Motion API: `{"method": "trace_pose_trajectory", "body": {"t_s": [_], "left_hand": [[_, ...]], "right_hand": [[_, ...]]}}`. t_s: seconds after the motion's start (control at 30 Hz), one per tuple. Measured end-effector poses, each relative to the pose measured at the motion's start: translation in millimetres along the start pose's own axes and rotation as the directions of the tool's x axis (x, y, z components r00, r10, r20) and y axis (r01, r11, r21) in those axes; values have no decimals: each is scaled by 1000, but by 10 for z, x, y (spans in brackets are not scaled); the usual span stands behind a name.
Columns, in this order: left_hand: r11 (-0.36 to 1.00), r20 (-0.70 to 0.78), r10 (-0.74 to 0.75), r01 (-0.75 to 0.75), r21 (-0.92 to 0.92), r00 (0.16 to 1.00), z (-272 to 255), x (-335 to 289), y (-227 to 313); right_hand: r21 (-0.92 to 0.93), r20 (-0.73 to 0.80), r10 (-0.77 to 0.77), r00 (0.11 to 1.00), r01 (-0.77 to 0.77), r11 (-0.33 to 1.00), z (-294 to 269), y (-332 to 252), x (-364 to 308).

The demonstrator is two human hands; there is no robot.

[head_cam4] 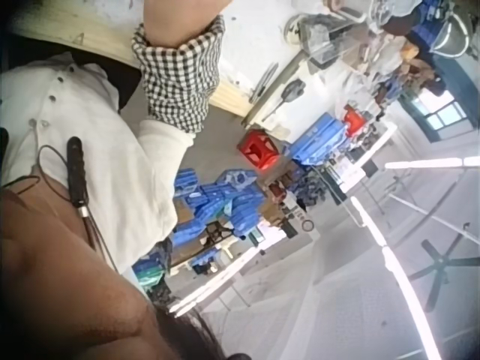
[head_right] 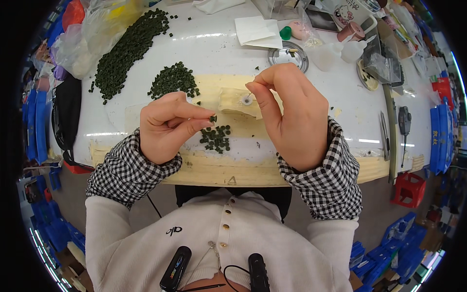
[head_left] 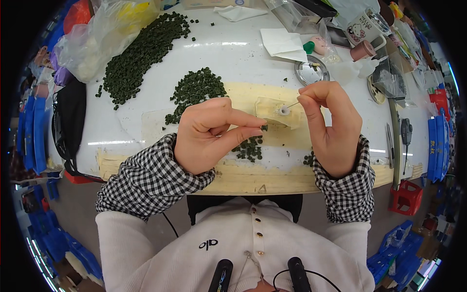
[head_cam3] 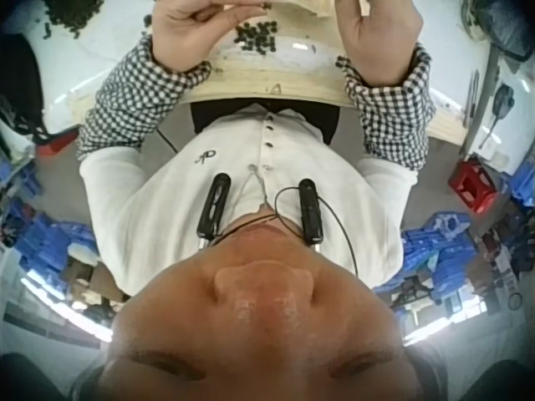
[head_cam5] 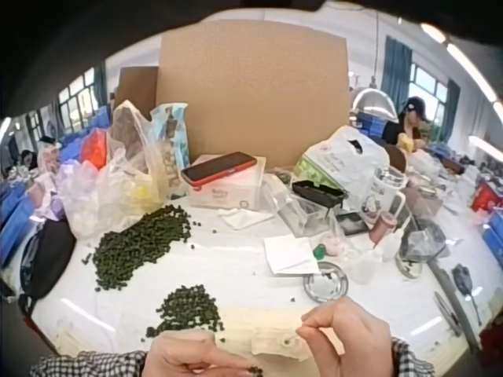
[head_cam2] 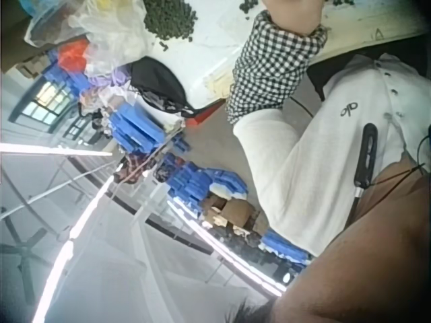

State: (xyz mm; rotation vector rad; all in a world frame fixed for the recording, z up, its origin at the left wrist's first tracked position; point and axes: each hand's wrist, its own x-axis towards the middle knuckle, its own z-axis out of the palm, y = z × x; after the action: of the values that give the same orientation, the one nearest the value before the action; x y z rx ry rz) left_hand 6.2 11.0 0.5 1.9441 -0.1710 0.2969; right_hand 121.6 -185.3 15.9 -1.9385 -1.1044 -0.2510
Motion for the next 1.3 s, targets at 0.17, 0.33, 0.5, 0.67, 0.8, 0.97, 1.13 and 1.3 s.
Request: {"method": "trace_pose_trajectory", "body": {"t_s": [0.17,0.33,0.5,0.67,0.8,0.97,1.13,1.3], "left_hand": [[1000,-15,-15,15,-8,1000,-1,-3,9],[999,-85,-17,15,-28,996,-17,-9,-13],[999,-130,-35,31,-31,991,-31,2,17],[999,-136,-42,37,-37,990,-39,2,23],[999,-130,-37,35,-21,991,-51,-4,31],[1000,-154,28,-27,7,988,-44,-7,-5],[999,-139,45,-43,16,989,-53,-5,1],[995,-118,78,-71,65,990,-51,6,6]], "right_hand": [[-182,164,-45,985,75,980,-4,46,-6],[-110,47,-133,990,137,984,-50,-49,0],[172,212,-131,969,95,981,-44,-202,-57],[272,291,-72,954,-11,962,29,-222,-100],[337,311,-58,949,-53,940,53,-204,-116],[371,324,-76,943,-53,927,71,-170,-124],[371,332,-59,941,-72,926,74,-175,-136],[353,309,-59,949,-57,934,61,-176,-135]]}}
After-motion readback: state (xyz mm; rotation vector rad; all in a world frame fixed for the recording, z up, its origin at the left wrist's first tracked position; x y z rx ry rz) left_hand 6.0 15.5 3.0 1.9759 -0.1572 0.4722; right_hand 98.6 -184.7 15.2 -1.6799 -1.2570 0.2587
